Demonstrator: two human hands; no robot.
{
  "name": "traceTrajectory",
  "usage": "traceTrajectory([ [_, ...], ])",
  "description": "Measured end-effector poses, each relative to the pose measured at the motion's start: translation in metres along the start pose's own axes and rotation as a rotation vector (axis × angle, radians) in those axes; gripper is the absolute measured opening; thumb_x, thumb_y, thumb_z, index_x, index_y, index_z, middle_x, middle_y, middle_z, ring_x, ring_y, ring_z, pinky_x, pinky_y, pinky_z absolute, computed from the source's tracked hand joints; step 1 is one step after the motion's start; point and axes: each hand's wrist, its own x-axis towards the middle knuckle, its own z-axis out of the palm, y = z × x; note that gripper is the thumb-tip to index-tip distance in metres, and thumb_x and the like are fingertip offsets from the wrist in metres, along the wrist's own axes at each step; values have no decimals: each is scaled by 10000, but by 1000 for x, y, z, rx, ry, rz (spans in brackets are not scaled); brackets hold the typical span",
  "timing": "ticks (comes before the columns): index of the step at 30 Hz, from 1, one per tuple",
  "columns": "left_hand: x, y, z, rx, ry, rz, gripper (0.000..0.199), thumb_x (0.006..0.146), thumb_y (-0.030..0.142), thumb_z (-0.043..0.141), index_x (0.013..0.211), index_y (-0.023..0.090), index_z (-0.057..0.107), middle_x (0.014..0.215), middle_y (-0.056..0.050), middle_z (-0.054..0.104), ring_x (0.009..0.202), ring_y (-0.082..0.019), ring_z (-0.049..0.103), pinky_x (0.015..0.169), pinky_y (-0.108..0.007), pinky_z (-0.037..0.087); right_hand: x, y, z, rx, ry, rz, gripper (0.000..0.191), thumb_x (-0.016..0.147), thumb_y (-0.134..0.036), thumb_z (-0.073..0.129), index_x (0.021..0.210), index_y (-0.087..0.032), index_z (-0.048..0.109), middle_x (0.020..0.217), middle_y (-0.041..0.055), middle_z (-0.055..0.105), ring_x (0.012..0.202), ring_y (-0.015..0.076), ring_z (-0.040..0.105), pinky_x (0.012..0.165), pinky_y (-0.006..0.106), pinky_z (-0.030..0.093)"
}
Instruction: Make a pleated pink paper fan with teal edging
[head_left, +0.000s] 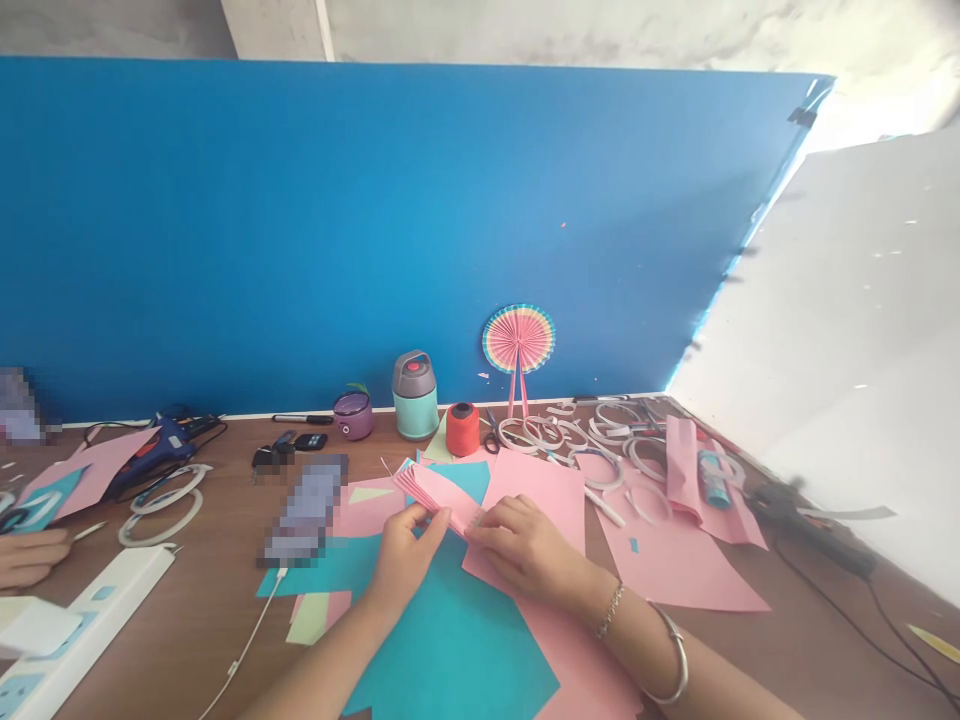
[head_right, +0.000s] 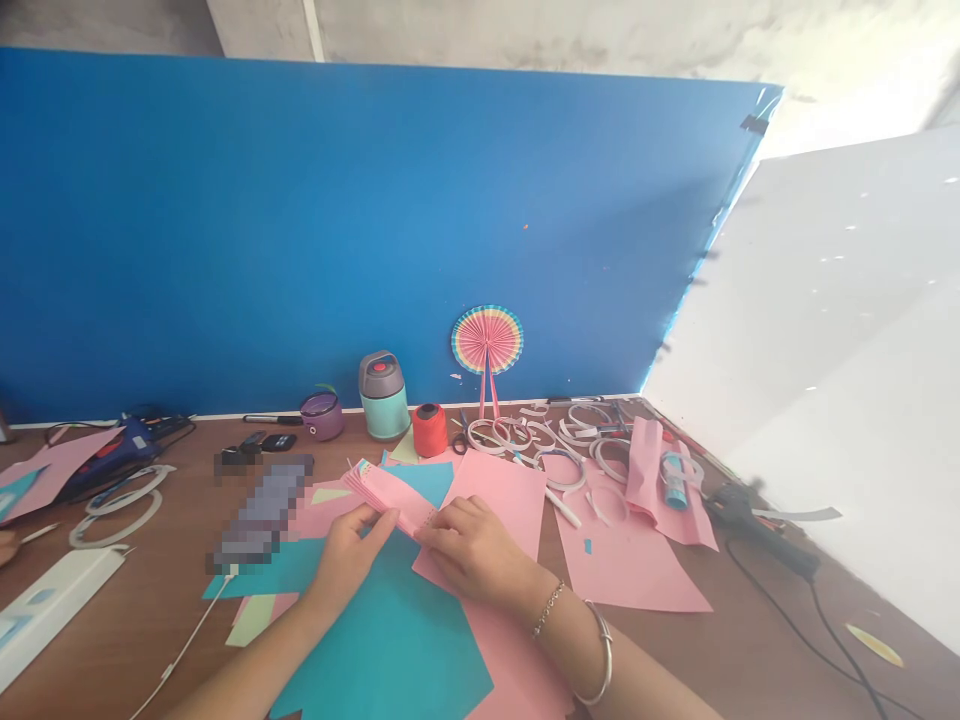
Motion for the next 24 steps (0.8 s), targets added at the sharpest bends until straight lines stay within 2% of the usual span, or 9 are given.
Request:
traceTrajectory([
  [3, 1, -1, -7, 97, 76, 122, 304, 888, 357, 428, 768, 172, 638, 724, -23, 633, 721, -189, 580, 652, -273, 448, 0, -3, -3, -53, 53, -9, 318, 849, -114, 483, 1137, -229, 555, 926, 63, 622, 820, 181, 538, 696, 332, 411],
  [6, 2, -2, -14, 415, 193, 393, 264, 909, 238, 385, 893, 190, 645, 833, -57, 596, 825, -209, 547, 729, -319, 428, -2, -8, -6, -159, 266, -10, 371, 829, -83, 495, 1176, -213, 509, 1060, 101, 588, 973, 219, 520, 796, 376, 420],
  [7, 2, -2, -15, 539, 204, 470, 262, 904, 200, 387, 972, 194, 640, 846, -61, 580, 840, -215, 530, 740, -336, 415, -3, -10, -6, -197, 326, -24, 392, 820, -82, 510, 1190, -212, 495, 1100, 110, 571, 1035, 235, 501, 836, 393, 414],
  [9, 2, -2, -13, 745, 153, 573, 325, 888, 129, 396, 1137, 206, 590, 859, -60, 560, 845, -220, 502, 740, -354, 399, -3, -14, -5, -267, 376, -49, 431, 809, -92, 537, 1218, -213, 477, 1174, 123, 538, 1147, 264, 444, 914, 427, 382],
  [12, -1, -2, -5, 927, 4, 642, 400, 871, 64, 397, 1215, 213, 537, 870, -54, 550, 838, -216, 479, 738, -358, 394, -1, -14, 0, -331, 281, -37, 422, 815, -104, 528, 1221, -214, 495, 1256, 114, 514, 1232, 278, 379, 997, 461, 299],
  [14, -3, -2, 0, 993, -73, 658, 384, 873, 57, 399, 1199, 204, 541, 863, -51, 547, 824, -213, 468, 732, -356, 392, 1, -10, 4, -332, 204, -14, 345, 821, -84, 499, 1140, -207, 548, 1210, 92, 556, 1204, 257, 407, 997, 445, 276],
  [17, -4, -2, 2, 1025, -155, 669, 341, 890, 79, 411, 1174, 206, 550, 850, -46, 546, 813, -212, 464, 729, -358, 385, -1, 1, 11, -292, 144, 34, 190, 834, -66, 475, 908, -194, 596, 966, 49, 626, 979, 201, 504, 886, 385, 313],
  [19, -3, -4, -1, 1007, -186, 655, 284, 909, 116, 420, 1125, 217, 574, 841, -40, 549, 814, -210, 467, 730, -356, 379, -3, 9, 14, -267, 102, 88, 167, 842, -74, 476, 795, -187, 589, 837, 31, 613, 831, 173, 492, 784, 347, 315],
  [24, 2, -10, -13, 877, -229, 543, 153, 912, 173, 471, 877, 207, 616, 824, -22, 578, 813, -194, 489, 740, -343, 369, -9, 21, 15, -145, -33, 253, 166, 807, -78, 547, 747, -209, 629, 738, 16, 603, 755, 166, 455, 669, 311, 264],
])
